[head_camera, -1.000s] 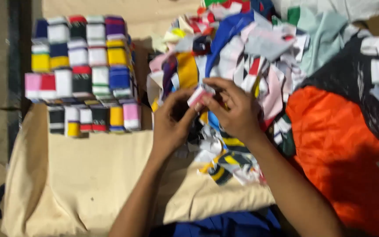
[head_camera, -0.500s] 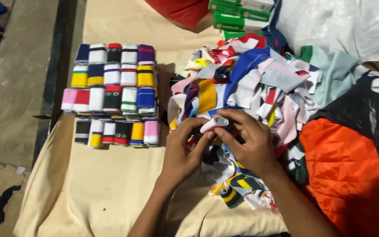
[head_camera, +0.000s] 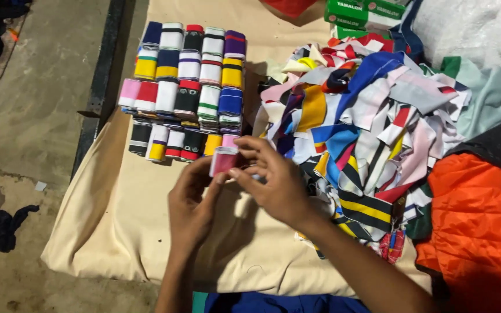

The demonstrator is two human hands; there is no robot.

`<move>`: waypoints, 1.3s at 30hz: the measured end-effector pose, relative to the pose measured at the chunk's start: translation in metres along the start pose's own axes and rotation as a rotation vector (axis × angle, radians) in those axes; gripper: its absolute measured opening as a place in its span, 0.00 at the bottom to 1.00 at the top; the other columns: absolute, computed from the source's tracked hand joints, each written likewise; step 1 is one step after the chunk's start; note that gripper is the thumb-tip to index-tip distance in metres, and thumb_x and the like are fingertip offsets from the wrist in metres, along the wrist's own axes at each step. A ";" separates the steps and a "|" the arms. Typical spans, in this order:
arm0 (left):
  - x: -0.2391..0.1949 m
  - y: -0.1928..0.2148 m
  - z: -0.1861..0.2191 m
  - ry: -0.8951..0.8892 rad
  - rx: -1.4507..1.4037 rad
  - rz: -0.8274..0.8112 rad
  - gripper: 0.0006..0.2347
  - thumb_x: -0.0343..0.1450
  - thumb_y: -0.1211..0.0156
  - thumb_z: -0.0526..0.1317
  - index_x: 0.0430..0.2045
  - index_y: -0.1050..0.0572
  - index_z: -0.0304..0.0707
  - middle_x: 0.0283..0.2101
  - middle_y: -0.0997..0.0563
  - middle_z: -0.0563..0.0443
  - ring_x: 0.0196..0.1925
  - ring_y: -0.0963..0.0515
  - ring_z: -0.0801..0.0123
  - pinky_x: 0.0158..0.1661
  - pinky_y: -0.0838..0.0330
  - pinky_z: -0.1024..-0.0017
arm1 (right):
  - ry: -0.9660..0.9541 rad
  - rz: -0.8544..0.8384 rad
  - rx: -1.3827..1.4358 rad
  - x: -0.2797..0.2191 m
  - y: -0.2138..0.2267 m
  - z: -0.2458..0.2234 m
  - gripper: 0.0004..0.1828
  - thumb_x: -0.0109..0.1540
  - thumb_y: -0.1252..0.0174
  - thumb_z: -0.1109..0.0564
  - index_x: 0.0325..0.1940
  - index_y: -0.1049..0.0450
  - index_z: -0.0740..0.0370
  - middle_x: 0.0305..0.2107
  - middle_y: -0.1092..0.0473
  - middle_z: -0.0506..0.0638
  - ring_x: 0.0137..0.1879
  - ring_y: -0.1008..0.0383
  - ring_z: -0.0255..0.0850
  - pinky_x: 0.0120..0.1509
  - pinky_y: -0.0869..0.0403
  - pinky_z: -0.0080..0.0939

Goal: The person folds a white sock with a black stripe and places it on a stack of other folded socks. They then pick up a red and white sock from a pile and fold it.

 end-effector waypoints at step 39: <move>0.055 0.068 -0.010 0.042 0.714 0.186 0.09 0.75 0.38 0.42 0.46 0.17 0.48 0.09 0.24 0.54 0.13 0.26 0.83 0.24 0.36 0.84 | -0.118 -0.544 -0.480 -0.025 -0.107 0.029 0.15 0.67 0.50 0.50 0.57 0.28 0.46 0.41 0.22 0.40 0.42 0.20 0.41 0.39 0.23 0.48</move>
Point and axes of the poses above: each hand's wrist, its own x-axis towards the middle knuckle, its own y-axis out of the back of the hand, z = x × y, the point moved 10 cm from there along x, towards the middle knuckle
